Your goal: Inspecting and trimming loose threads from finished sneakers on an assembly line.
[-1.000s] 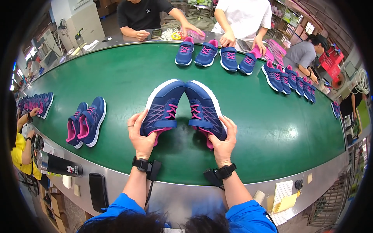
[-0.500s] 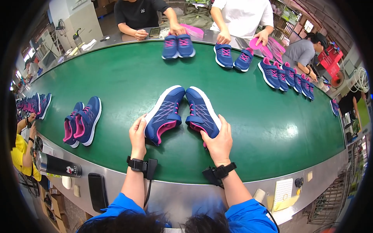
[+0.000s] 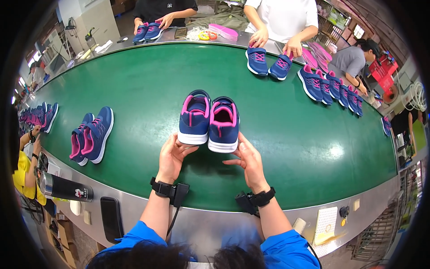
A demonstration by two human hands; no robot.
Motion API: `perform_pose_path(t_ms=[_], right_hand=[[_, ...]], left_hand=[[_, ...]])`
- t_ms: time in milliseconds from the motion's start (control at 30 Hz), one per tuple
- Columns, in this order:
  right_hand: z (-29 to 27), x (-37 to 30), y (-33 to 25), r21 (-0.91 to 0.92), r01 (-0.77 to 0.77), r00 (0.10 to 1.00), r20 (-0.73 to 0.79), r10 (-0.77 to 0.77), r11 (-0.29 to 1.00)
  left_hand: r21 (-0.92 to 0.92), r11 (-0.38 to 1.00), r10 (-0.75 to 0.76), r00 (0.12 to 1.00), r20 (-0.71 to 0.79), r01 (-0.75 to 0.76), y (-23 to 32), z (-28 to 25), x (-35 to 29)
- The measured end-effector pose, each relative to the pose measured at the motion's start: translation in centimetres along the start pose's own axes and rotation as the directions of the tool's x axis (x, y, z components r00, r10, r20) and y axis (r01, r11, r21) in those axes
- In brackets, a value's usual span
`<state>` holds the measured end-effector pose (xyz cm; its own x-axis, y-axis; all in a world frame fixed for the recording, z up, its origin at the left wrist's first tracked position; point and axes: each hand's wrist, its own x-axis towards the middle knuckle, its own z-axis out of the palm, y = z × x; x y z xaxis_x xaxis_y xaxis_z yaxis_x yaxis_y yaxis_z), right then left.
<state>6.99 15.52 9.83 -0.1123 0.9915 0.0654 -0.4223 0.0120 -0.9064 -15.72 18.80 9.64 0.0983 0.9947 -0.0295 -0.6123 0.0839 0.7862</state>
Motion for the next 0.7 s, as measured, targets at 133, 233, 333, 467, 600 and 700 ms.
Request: perform_pose_path(t_ms=[133, 233, 333, 467, 600, 700], right_hand=[[-1.1, 0.2, 0.7, -0.35, -0.254, 0.966, -0.132, 0.221, 0.902], [-2.8, 0.1, 0.5, -0.618, -0.15, 0.988, -0.123, 0.093, 0.772], [-1.9, -1.1, -2.0, -0.641, -0.093, 0.992, -0.128, 0.013, 0.762], [-0.9, -2.8, -3.6, -0.648, -0.062, 0.992, -0.125, -0.026, 0.759], [1.4, -1.0, -3.3, -0.843, 0.094, 0.993, 0.041, -0.11, 0.53], [3.1, 1.7, -1.9, -0.924, 0.178, 0.983, 0.18, -0.026, 0.337]], left_hand=[[0.685, 0.729, 0.201, 0.956, -0.215, 0.001, -1.3, -3.3, 1.5], [0.965, -0.217, 0.85, 0.514, 0.112, 0.148, -1.9, -3.2, 2.1], [0.746, 0.641, 0.586, 0.742, -0.324, -0.181, -1.9, -3.3, 3.0], [0.605, 0.79, 0.378, 0.855, -0.355, -0.098, -2.6, -1.7, 3.2], [0.726, 0.687, 0.402, 0.844, -0.354, -0.023, -3.4, -1.6, 4.2], [0.628, 0.777, 0.375, 0.832, -0.408, -0.042, -4.5, -2.1, 4.8]])
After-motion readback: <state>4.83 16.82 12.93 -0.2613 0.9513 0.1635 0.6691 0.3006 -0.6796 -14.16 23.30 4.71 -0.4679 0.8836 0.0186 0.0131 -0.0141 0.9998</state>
